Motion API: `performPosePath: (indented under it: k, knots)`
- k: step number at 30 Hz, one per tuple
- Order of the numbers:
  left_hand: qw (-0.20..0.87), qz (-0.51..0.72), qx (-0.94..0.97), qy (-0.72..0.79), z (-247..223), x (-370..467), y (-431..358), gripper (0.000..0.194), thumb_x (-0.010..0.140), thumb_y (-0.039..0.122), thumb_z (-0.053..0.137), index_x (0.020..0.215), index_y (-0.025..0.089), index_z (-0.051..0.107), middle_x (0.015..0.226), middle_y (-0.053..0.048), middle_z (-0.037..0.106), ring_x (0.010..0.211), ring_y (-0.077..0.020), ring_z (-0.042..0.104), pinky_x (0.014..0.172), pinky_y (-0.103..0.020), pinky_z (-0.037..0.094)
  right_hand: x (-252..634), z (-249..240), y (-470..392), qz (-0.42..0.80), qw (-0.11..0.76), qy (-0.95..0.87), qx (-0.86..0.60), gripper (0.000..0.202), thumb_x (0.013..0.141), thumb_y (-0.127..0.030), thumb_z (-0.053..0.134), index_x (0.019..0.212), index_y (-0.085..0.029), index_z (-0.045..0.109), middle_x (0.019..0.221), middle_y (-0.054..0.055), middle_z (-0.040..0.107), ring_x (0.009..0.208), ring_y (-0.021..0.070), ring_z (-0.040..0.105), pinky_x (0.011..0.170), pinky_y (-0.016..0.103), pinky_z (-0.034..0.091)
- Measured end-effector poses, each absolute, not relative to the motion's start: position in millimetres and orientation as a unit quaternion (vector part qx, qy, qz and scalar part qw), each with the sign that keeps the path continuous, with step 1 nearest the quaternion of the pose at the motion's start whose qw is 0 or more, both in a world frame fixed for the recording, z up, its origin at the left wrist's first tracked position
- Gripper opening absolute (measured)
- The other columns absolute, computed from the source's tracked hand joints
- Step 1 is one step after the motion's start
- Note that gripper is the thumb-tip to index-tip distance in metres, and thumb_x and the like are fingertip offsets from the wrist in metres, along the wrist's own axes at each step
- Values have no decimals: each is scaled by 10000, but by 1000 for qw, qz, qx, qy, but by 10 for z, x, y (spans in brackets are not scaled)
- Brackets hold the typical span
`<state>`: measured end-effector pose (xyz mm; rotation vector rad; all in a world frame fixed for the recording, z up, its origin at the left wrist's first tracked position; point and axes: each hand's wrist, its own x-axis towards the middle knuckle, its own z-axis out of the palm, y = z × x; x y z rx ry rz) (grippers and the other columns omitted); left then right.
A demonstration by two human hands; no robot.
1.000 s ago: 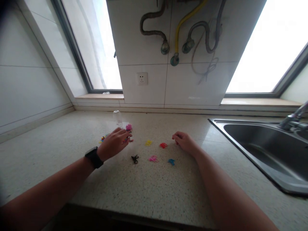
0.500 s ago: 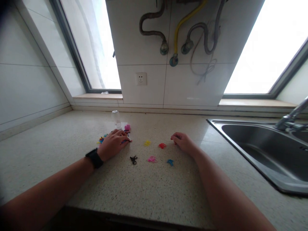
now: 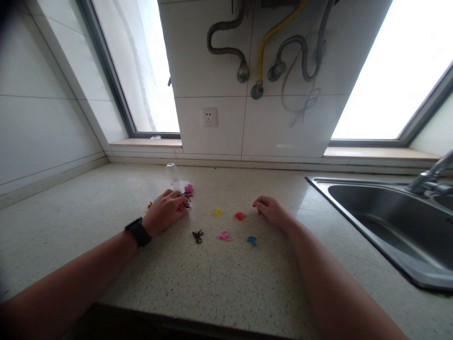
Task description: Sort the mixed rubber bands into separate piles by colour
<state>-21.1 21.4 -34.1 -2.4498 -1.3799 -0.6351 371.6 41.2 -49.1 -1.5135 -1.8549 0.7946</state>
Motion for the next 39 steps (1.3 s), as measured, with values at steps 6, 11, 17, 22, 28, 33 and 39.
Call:
performPosePath:
  k: [6, 11, 17, 22, 28, 33, 39]
  knots:
    - [127, -219, -844, -472, -343, -219, 219, 96, 833, 240, 608, 869, 184, 677, 943, -76, 626, 955, -237, 512, 899, -395, 461, 3723, -488, 411, 310, 300, -697, -573, 310, 868, -440, 501, 909, -167, 640, 677, 5, 565, 534, 112, 449, 503, 246, 330]
    - [122, -224, -843, -474, -349, -203, 217, 157, 874, 292, 584, 831, 175, 679, 930, -87, 627, 944, -240, 517, 896, -406, 458, 3727, -492, 426, 300, 296, -701, -575, 300, 867, -423, 499, 898, -164, 649, 680, 8, 572, 531, 108, 446, 506, 244, 334]
    - [106, -222, -853, -460, -368, -178, 214, 177, 909, 276, 567, 959, 224, 729, 1028, -69, 649, 999, -234, 524, 915, -404, 448, 3739, -516, 439, 302, 302, -702, -570, 300, 865, -428, 509, 902, -167, 653, 683, 13, 581, 535, 117, 452, 506, 252, 330]
    - [95, -217, -862, -447, -370, -184, 217, 181, 912, 252, 572, 957, 251, 748, 1028, -54, 657, 1017, -231, 525, 942, -404, 436, 3716, -489, 416, 306, 299, -700, -572, 299, 872, -418, 498, 899, -161, 647, 681, 13, 572, 534, 112, 441, 501, 247, 327]
    - [88, -220, -861, -449, -382, -203, 251, 156, 911, 248, 579, 916, 223, 733, 1019, -65, 660, 999, -232, 531, 927, -403, 442, 3713, -484, 408, 313, 301, -696, -572, 279, 872, -393, 494, 897, -159, 644, 673, 10, 559, 526, 107, 432, 493, 242, 319]
    - [81, -216, -867, -442, -386, -220, 270, 160, 920, 269, 585, 977, 241, 732, 1018, -51, 671, 991, -228, 533, 925, -400, 437, 3731, -501, 421, 308, 298, -700, -570, 280, 876, -406, 501, 904, -167, 645, 685, 10, 572, 530, 108, 441, 497, 242, 324]
    - [74, -209, -877, -427, -353, -226, 248, 154, 922, 253, 584, 927, 252, 738, 991, -41, 670, 1002, -226, 533, 935, -394, 426, 3706, -474, 406, 311, 298, -696, -574, 276, 869, -405, 504, 885, -168, 645, 681, 11, 568, 536, 114, 447, 505, 248, 324]
